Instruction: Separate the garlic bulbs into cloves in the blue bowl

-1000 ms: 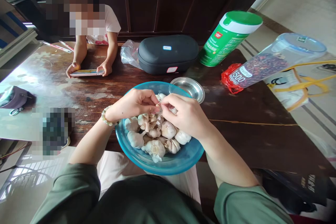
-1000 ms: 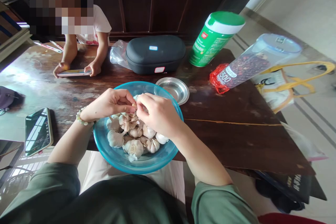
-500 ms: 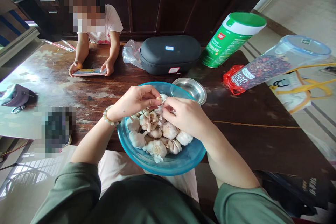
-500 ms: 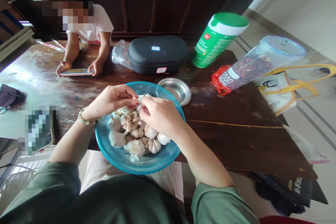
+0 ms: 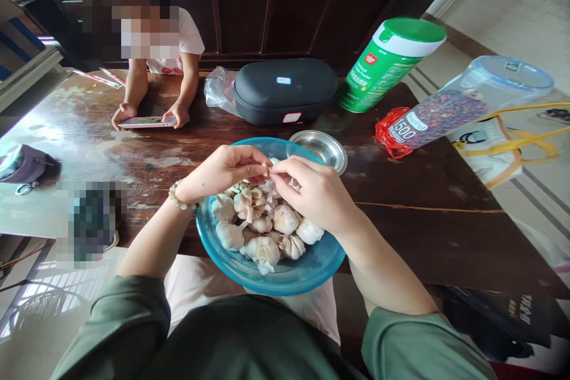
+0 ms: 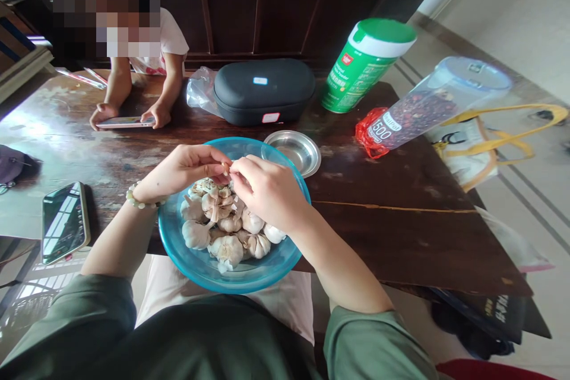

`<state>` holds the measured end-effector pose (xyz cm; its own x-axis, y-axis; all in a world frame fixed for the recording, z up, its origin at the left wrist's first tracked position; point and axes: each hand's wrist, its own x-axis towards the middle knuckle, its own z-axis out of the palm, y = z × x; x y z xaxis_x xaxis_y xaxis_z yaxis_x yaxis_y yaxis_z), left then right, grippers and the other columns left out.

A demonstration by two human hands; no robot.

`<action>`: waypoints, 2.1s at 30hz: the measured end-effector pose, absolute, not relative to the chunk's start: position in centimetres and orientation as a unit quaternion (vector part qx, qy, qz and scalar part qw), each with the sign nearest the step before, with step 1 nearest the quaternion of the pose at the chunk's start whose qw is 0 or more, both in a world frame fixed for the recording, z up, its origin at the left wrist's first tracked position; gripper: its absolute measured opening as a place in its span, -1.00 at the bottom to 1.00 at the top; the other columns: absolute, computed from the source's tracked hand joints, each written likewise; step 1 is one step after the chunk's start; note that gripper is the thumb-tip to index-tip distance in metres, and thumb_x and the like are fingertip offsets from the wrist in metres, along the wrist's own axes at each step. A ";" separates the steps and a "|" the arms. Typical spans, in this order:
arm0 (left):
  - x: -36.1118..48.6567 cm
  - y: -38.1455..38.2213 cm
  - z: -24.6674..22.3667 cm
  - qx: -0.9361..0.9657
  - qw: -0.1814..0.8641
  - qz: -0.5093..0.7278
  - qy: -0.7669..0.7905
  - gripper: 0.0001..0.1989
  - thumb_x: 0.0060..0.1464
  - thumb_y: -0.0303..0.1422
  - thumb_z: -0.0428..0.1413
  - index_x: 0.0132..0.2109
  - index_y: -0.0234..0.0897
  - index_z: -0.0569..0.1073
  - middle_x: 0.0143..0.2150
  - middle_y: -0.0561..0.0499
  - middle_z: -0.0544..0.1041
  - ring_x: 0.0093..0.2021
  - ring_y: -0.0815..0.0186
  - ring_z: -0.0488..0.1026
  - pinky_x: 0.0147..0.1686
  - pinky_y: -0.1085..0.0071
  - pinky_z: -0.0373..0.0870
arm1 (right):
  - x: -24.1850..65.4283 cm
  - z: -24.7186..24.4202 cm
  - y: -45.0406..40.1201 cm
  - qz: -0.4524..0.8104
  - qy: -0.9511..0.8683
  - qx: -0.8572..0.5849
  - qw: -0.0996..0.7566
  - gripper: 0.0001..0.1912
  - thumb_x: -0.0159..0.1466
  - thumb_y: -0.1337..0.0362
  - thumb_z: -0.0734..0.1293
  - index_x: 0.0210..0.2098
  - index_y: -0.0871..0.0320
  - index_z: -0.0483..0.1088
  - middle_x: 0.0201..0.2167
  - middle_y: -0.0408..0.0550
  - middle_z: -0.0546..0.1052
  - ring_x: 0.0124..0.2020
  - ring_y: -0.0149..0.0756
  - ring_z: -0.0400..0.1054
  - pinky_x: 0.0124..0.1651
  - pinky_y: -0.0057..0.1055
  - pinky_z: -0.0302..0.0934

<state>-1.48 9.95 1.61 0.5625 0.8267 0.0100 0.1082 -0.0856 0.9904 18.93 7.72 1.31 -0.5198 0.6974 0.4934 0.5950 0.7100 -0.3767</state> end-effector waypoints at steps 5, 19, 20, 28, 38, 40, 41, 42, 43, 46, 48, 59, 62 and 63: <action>-1.6 10.0 1.6 0.633 0.614 0.310 0.354 -0.69 0.12 -0.23 0.16 -0.15 -0.45 0.47 -0.30 -0.09 0.58 -0.26 0.32 0.55 -0.20 0.42 0.50 | 19.0 1.1 7.8 0.069 -0.875 -0.356 0.321 -0.87 0.32 0.39 0.22 -0.29 0.17 0.40 -0.40 -0.09 0.52 -0.40 -0.36 0.39 -0.29 -0.43 0.26; -1.5 10.0 1.9 0.628 0.622 0.284 0.371 -0.69 0.08 -0.20 0.19 -0.24 -0.43 0.45 -0.34 -0.07 0.58 -0.29 0.29 0.56 -0.26 0.40 0.54 | 18.9 1.1 7.6 0.033 -0.893 -0.343 0.288 -0.81 0.33 0.40 0.18 -0.34 0.16 0.39 -0.43 -0.07 0.52 -0.38 -0.31 0.41 -0.25 -0.37 0.28; -1.5 10.0 1.9 0.628 0.624 0.283 0.370 -0.69 0.08 -0.21 0.19 -0.24 -0.43 0.44 -0.33 -0.08 0.58 -0.29 0.28 0.56 -0.26 0.39 0.54 | 18.9 1.1 7.6 0.026 -0.894 -0.345 0.286 -0.81 0.33 0.41 0.17 -0.36 0.15 0.38 -0.45 -0.09 0.51 -0.39 -0.33 0.40 -0.26 -0.39 0.27; -1.5 10.0 1.9 0.611 0.650 0.284 0.352 -0.71 0.08 -0.22 0.20 -0.25 -0.42 0.44 -0.33 -0.07 0.59 -0.29 0.30 0.57 -0.27 0.42 0.54 | 18.7 1.1 7.4 -0.005 -0.891 -0.347 0.294 -0.86 0.28 0.43 0.19 -0.34 0.15 0.36 -0.42 -0.06 0.53 -0.38 -0.29 0.42 -0.30 -0.37 0.27; -1.5 10.5 1.6 0.594 0.678 0.255 0.350 -0.73 0.07 -0.24 0.21 -0.24 -0.42 0.48 -0.34 -0.06 0.61 -0.34 0.35 0.57 -0.28 0.44 0.55 | 18.7 1.2 7.4 -0.055 -0.896 -0.352 0.267 -0.79 0.27 0.45 0.17 -0.47 0.12 0.29 -0.57 -0.14 0.41 -0.51 -0.35 0.31 -0.37 -0.39 0.18; -1.5 10.4 1.7 0.593 0.681 0.252 0.348 -0.73 0.07 -0.24 0.21 -0.24 -0.42 0.49 -0.34 -0.06 0.60 -0.34 0.36 0.57 -0.28 0.45 0.55 | 18.7 1.2 7.5 -0.053 -0.893 -0.354 0.271 -0.80 0.27 0.44 0.18 -0.47 0.13 0.29 -0.57 -0.15 0.40 -0.51 -0.36 0.31 -0.38 -0.40 0.18; -1.5 10.3 1.7 0.593 0.681 0.253 0.347 -0.73 0.07 -0.24 0.21 -0.24 -0.42 0.49 -0.34 -0.06 0.60 -0.34 0.36 0.57 -0.27 0.46 0.55 | 18.7 1.2 7.6 -0.048 -0.891 -0.357 0.275 -0.81 0.26 0.44 0.18 -0.46 0.13 0.29 -0.56 -0.15 0.40 -0.50 -0.36 0.32 -0.38 -0.40 0.18; -1.5 10.3 1.8 0.593 0.681 0.254 0.347 -0.72 0.06 -0.24 0.21 -0.24 -0.42 0.50 -0.34 -0.06 0.60 -0.34 0.36 0.57 -0.27 0.46 0.54 | 18.7 1.2 7.6 -0.042 -0.889 -0.360 0.280 -0.82 0.26 0.44 0.19 -0.45 0.13 0.29 -0.56 -0.15 0.40 -0.50 -0.36 0.32 -0.37 -0.40 0.19; -1.5 10.3 1.8 0.592 0.681 0.254 0.347 -0.72 0.06 -0.23 0.22 -0.25 -0.42 0.50 -0.34 -0.06 0.60 -0.34 0.36 0.57 -0.27 0.46 0.54 | 18.7 1.2 7.7 -0.036 -0.887 -0.363 0.284 -0.83 0.26 0.44 0.19 -0.44 0.13 0.30 -0.56 -0.16 0.40 -0.50 -0.36 0.33 -0.37 -0.41 0.19; -1.5 10.3 1.8 0.593 0.680 0.249 0.352 -0.69 0.03 -0.20 0.23 -0.25 -0.42 0.50 -0.35 -0.06 0.60 -0.34 0.35 0.56 -0.27 0.45 0.54 | 18.8 1.2 7.7 -0.028 -0.884 -0.368 0.288 -0.83 0.26 0.44 0.19 -0.44 0.12 0.30 -0.56 -0.16 0.40 -0.49 -0.36 0.33 -0.37 -0.41 0.19; -1.5 10.4 1.8 0.593 0.679 0.245 0.355 -0.69 0.04 -0.20 0.23 -0.24 -0.42 0.50 -0.35 -0.07 0.60 -0.35 0.34 0.57 -0.28 0.44 0.54 | 18.8 1.2 7.7 -0.033 -0.884 -0.367 0.289 -0.82 0.26 0.44 0.19 -0.45 0.12 0.29 -0.56 -0.16 0.40 -0.50 -0.37 0.32 -0.37 -0.42 0.18; -1.6 10.3 1.9 0.636 0.654 0.205 0.356 -0.75 0.11 -0.28 0.17 -0.20 -0.44 0.48 -0.33 -0.07 0.59 -0.35 0.37 0.55 -0.27 0.44 0.53 | 18.8 1.2 7.8 -0.075 -0.866 -0.367 0.332 -0.80 0.22 0.48 0.19 -0.49 0.14 0.30 -0.58 -0.18 0.39 -0.55 -0.43 0.25 -0.44 -0.47 0.14; -1.7 10.3 1.9 0.650 0.645 0.193 0.354 -0.75 0.12 -0.27 0.15 -0.19 -0.42 0.48 -0.33 -0.06 0.60 -0.33 0.35 0.55 -0.26 0.44 0.53 | 18.8 1.3 7.8 -0.082 -0.859 -0.373 0.342 -0.80 0.22 0.47 0.19 -0.50 0.14 0.29 -0.59 -0.20 0.38 -0.56 -0.44 0.25 -0.46 -0.49 0.12; -1.7 10.3 1.8 0.653 0.643 0.190 0.353 -0.74 0.12 -0.26 0.15 -0.19 -0.42 0.48 -0.33 -0.06 0.60 -0.32 0.35 0.56 -0.26 0.43 0.53 | 18.8 1.3 7.8 -0.083 -0.857 -0.375 0.344 -0.80 0.22 0.47 0.20 -0.50 0.14 0.29 -0.60 -0.20 0.38 -0.56 -0.44 0.25 -0.46 -0.49 0.12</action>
